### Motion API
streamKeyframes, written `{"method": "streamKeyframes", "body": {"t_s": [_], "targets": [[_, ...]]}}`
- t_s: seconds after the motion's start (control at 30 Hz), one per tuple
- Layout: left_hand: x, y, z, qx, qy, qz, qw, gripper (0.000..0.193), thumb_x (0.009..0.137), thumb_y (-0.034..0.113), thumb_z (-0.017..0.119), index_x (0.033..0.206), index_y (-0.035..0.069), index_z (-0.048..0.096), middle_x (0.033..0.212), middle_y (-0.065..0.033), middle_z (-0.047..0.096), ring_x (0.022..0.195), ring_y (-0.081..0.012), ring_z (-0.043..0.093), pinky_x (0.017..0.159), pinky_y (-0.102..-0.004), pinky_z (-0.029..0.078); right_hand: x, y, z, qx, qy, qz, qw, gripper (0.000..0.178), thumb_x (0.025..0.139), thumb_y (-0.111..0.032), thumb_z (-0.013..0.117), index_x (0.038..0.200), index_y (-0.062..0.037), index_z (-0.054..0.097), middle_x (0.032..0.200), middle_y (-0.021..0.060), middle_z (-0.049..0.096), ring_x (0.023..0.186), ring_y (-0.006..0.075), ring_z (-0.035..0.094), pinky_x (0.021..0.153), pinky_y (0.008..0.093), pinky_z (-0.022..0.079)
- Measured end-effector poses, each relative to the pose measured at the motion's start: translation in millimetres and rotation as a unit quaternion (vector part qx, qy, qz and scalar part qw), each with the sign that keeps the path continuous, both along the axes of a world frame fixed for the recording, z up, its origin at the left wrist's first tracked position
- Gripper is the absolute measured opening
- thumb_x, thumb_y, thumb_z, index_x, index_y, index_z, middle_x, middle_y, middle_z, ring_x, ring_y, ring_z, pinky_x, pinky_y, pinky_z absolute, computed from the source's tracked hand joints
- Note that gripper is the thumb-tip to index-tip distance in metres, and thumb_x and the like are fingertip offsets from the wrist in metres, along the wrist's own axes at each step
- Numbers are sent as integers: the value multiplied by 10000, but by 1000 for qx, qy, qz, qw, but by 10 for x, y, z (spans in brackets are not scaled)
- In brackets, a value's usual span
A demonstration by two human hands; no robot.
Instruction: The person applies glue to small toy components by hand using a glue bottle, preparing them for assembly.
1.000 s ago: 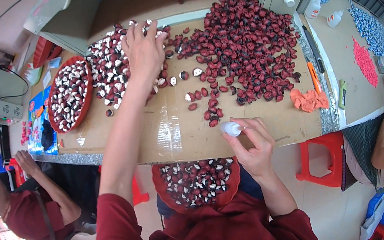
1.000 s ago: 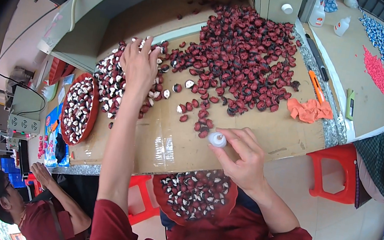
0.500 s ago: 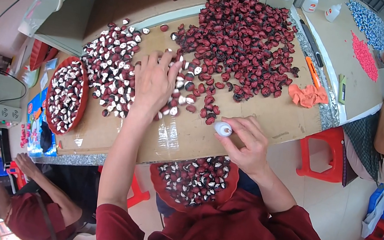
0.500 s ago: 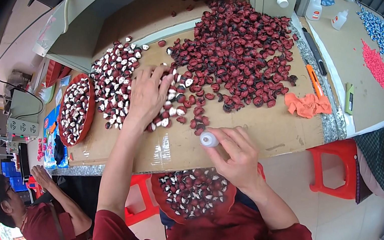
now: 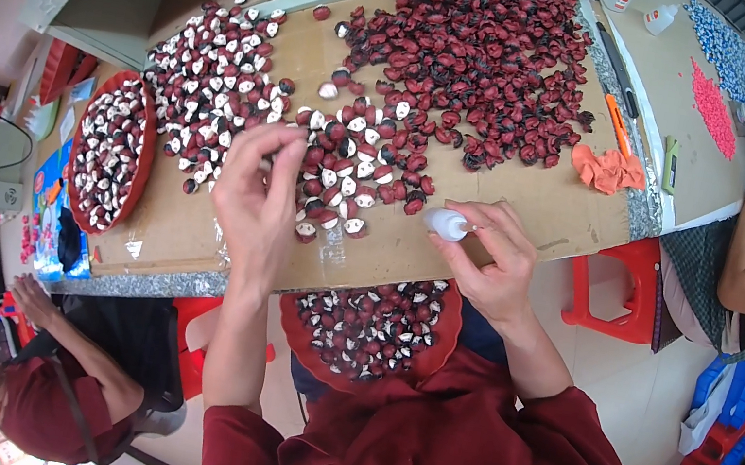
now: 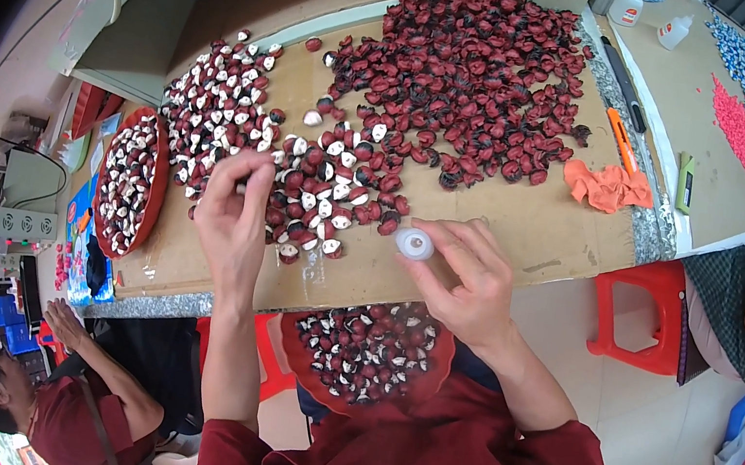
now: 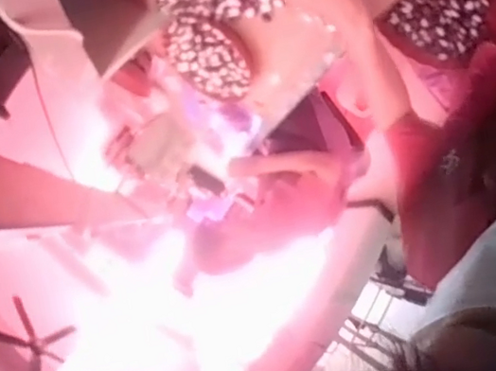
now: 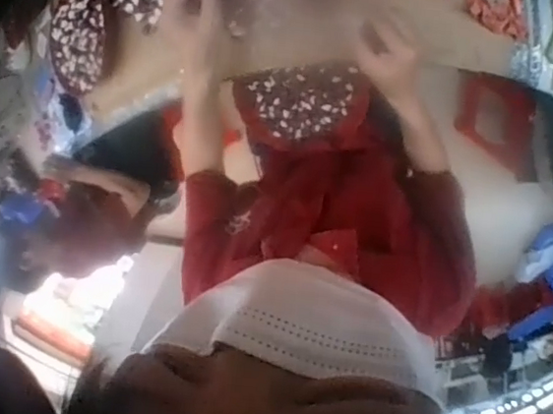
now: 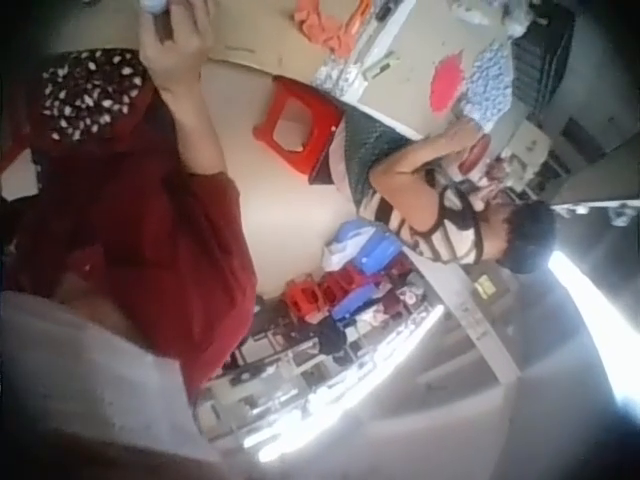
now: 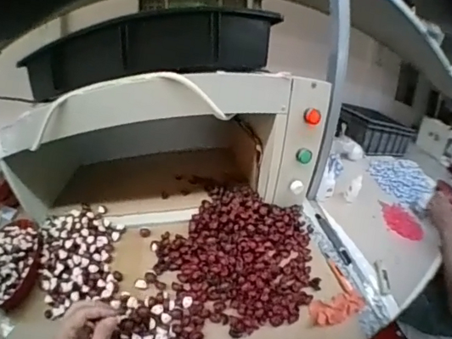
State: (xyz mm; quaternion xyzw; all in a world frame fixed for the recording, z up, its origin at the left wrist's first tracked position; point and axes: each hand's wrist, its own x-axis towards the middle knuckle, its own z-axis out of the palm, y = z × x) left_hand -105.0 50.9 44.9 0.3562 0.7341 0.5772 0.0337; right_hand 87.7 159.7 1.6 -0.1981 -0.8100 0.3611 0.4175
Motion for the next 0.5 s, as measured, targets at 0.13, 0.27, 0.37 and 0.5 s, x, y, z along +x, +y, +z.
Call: {"method": "streamKeyframes", "body": {"t_s": [0.13, 0.27, 0.37, 0.5], "targets": [[284, -452, -73, 1, -217, -46, 975, 273, 847, 10, 583, 1119, -13, 590, 1070, -89, 564, 900, -121, 545, 719, -230, 461, 11, 21, 26, 24, -9, 6, 1000, 249, 674, -34, 715, 907, 3, 637, 853, 97, 627, 736, 223, 576, 645, 293, 464], [592, -733, -107, 121, -516, -131, 838, 405, 928, 121, 485, 1301, -16, 412, 1103, -117, 561, 875, -129, 545, 671, -216, 421, 42, -22, 46, -11, -18, 11, 1000, 244, 702, -23, 690, 933, 10, 617, 880, 105, 627, 811, 232, 588, 704, 309, 477], [728, -753, -236, 172, -582, -161, 778, 414, 930, 130, 484, 1311, -7, 398, 1084, -128, 569, 837, -136, 543, 617, -221, 403, 117, -158, 95, -190, 14, 29, 981, 256, 725, -30, 672, 965, 18, 594, 898, 113, 625, 839, 236, 597, 741, 327, 480], [824, -784, -424, 205, -602, -155, 756, 380, 943, 206, 469, 1260, -3, 441, 1007, -123, 597, 765, -122, 539, 554, -214, 369, 257, -189, 229, -194, -9, 91, 977, 305, 708, -56, 698, 981, 28, 591, 867, 106, 626, 713, 195, 584, 641, 292, 459]]}}
